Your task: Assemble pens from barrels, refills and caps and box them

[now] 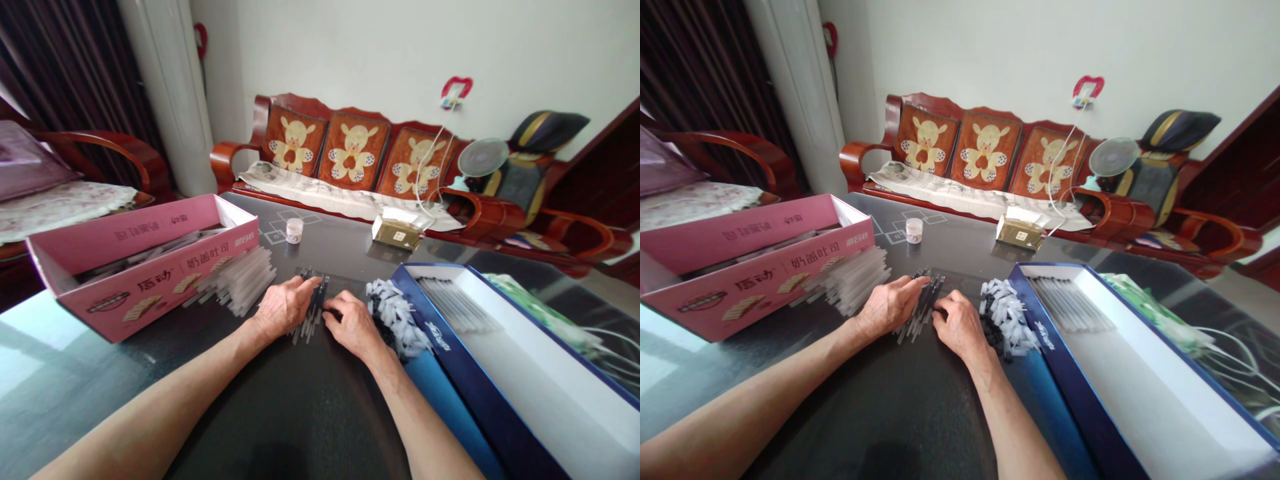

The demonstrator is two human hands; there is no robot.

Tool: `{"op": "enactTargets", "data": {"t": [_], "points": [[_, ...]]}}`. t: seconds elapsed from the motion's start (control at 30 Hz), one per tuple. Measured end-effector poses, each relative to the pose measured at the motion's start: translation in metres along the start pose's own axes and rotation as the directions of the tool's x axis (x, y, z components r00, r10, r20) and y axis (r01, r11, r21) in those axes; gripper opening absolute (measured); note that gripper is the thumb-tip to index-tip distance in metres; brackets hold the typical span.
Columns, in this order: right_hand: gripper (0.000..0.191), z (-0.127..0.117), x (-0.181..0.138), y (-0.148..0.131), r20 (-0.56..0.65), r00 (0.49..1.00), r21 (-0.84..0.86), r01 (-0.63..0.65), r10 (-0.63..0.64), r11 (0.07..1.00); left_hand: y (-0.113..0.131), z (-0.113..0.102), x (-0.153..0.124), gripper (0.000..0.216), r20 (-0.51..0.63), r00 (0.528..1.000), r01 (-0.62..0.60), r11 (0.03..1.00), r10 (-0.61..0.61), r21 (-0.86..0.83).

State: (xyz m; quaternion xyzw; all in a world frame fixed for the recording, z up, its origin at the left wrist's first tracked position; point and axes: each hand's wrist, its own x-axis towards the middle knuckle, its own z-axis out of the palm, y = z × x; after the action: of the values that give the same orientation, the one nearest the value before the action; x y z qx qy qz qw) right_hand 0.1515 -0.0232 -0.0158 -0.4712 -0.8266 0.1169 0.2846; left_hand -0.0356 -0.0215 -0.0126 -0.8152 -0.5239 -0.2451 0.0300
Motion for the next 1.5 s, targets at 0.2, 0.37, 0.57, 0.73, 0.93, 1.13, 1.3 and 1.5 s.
{"op": "enactTargets", "data": {"t": [0.2,0.37,0.57,0.73,0.93,1.13,1.3,1.5], "points": [[0.013,0.011,0.001,0.014,-0.185,0.974,0.255,-0.082,0.132,0.964,0.002,0.009,0.000,0.033,-0.106,0.994,-0.011,0.995,0.000,-0.101],[0.025,0.020,0.010,0.024,-0.162,0.858,0.650,-0.278,0.487,0.707,0.008,0.010,0.007,0.029,-0.058,0.997,-0.059,0.995,0.055,-0.075],[0.031,0.017,0.017,0.025,-0.127,0.827,0.796,-0.245,0.548,0.554,0.012,0.010,0.026,0.031,-0.044,0.980,-0.192,0.980,0.195,0.059],[0.031,0.018,0.012,0.029,-0.087,0.818,0.899,-0.182,0.568,0.398,0.012,0.015,0.030,0.031,-0.137,0.970,-0.200,0.980,0.199,0.010],[0.028,0.016,0.013,0.025,-0.054,0.861,0.889,-0.189,0.505,0.417,0.010,0.022,0.028,0.031,-0.156,0.967,-0.212,0.976,0.202,-0.050],[0.027,0.015,0.013,0.025,-0.057,0.869,0.877,-0.191,0.491,0.440,0.012,0.023,0.029,0.031,-0.136,0.970,-0.209,0.977,0.201,-0.049],[0.025,0.016,0.012,0.026,-0.054,0.881,0.868,-0.192,0.471,0.458,0.012,0.021,0.028,0.032,-0.118,0.974,-0.200,0.979,0.193,-0.049],[0.025,0.019,0.012,0.027,-0.079,0.886,0.842,-0.186,0.457,0.506,0.012,0.020,0.029,0.032,-0.085,0.975,-0.208,0.978,0.207,-0.005]]}}
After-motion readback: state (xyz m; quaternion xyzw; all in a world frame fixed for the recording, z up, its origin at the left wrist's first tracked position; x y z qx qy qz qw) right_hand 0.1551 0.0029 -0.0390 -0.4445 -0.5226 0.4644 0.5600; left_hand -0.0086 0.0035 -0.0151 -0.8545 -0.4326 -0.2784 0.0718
